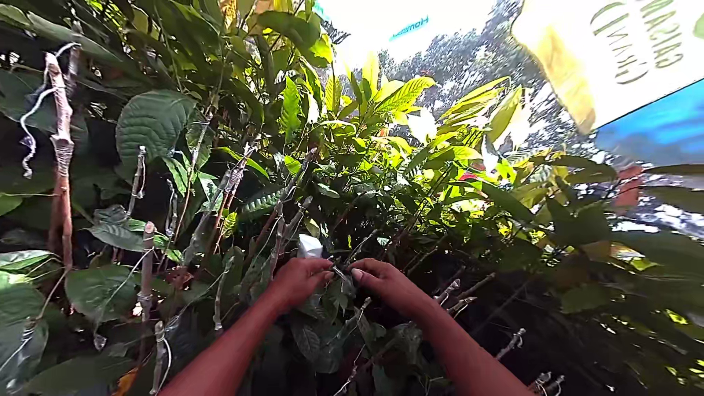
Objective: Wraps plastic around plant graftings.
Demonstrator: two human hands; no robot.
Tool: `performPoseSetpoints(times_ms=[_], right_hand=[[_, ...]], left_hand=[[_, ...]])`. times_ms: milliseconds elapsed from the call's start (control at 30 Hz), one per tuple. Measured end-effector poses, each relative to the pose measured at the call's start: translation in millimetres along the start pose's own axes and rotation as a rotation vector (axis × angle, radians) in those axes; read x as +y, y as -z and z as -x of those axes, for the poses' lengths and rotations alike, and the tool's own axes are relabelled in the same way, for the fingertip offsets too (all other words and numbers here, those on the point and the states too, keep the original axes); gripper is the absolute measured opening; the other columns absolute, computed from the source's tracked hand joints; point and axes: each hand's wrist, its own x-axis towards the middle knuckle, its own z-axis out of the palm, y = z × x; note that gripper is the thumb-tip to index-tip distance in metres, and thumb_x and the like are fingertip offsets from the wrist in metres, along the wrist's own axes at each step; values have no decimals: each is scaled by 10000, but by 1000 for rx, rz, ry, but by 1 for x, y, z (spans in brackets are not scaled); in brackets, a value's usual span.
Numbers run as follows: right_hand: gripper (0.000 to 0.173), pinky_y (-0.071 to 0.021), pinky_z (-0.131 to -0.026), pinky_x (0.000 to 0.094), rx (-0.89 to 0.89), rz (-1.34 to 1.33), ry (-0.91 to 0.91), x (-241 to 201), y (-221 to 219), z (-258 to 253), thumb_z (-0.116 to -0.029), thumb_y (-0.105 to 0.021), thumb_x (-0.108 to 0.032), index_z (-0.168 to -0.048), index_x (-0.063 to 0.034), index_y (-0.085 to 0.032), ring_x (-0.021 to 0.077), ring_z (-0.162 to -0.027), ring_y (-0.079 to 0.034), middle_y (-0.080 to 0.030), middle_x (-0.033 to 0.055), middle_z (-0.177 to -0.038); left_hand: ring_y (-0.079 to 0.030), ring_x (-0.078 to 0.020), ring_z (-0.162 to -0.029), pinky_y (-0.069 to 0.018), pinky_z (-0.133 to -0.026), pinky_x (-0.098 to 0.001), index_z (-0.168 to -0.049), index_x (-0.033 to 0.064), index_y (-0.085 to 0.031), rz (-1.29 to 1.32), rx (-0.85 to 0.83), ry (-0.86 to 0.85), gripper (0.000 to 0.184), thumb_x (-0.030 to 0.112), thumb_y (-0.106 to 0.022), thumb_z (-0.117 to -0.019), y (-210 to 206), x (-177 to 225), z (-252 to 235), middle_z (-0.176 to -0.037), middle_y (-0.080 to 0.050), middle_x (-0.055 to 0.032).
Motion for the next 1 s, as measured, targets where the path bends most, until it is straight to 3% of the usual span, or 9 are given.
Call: performPoseSetpoints(times_ms=[100,200,467,567,667,800,867,933,1000], right_hand=[[448,-537,-826,285,-66,-413,-102,8,-22,-8,-1128,-339,-354,-1239,-50,-650,107,-984,-656,-694,38,-1148],[572,-560,-817,349,-71,-710,-262,15,-36,-12,-1133,-226,-426,-1180,-51,-655,185,-988,-690,-721,76,-1102],[89,-598,-774,332,-150,-913,-66,25,-46,-10,-1034,-538,-121,-985,-106,-611,175,-900,-722,-739,69,-985],[46,-597,-712,311,-180,-973,-25,23,-48,-10,-982,-595,-93,-964,-127,-572,169,-817,-722,-728,70,-916],[143,-554,-659,278,-187,-957,-3,25,-51,-11,-937,-640,-57,-1070,-89,-596,111,-706,-647,-684,44,-857],[84,-513,-616,224,-129,-803,-14,24,-50,-9,-981,-602,-84,-1034,-63,-663,53,-643,-578,-642,-9,-797],[111,-538,-670,234,-85,-755,-16,22,-47,-7,-1029,-550,-121,-1006,-83,-651,72,-741,-629,-666,-1,-866],[191,-582,-806,301,-104,-781,-31,22,-44,-5,-1085,-451,-185,-1060,-85,-613,145,-952,-705,-725,63,-1091],[283,-591,-836,337,-114,-830,-36,20,-46,-4,-1104,-387,-252,-1070,-77,-606,191,-995,-719,-733,96,-1125]], left_hand=[[-624,-86,-676,-555,-674,-315,-1261,114,-702,34,-1,-5,308,301,-566,-1057,0,0,0,-981,-720,-32],[-618,-58,-660,-550,-642,-269,-1271,108,-696,93,3,-22,303,285,-575,-1056,2,-3,1,-1008,-724,-20],[-585,-4,-627,-521,-592,-201,-1236,109,-706,151,12,-66,275,269,-582,-1051,8,-11,3,-1012,-714,11],[-585,5,-629,-518,-594,-192,-1238,106,-705,154,10,-62,272,263,-588,-1049,9,-11,4,-1025,-719,14],[-584,8,-635,-521,-612,-193,-1242,109,-706,149,9,-64,274,265,-588,-1050,9,-10,4,-1027,-719,19],[-578,12,-623,-513,-596,-187,-1221,113,-712,150,21,-75,259,264,-592,-1049,9,-11,4,-1000,-718,28],[-583,8,-632,-517,-601,-188,-1233,109,-707,143,17,-71,270,270,-589,-1051,10,-10,5,-1015,-717,23],[-588,1,-641,-524,-610,-195,-1236,92,-706,135,16,-76,279,263,-586,-1051,9,-10,4,-1033,-715,4],[-597,-6,-653,-531,-617,-201,-1231,83,-706,130,15,-87,279,258,-582,-1051,8,-9,4,-1043,-715,-9]])
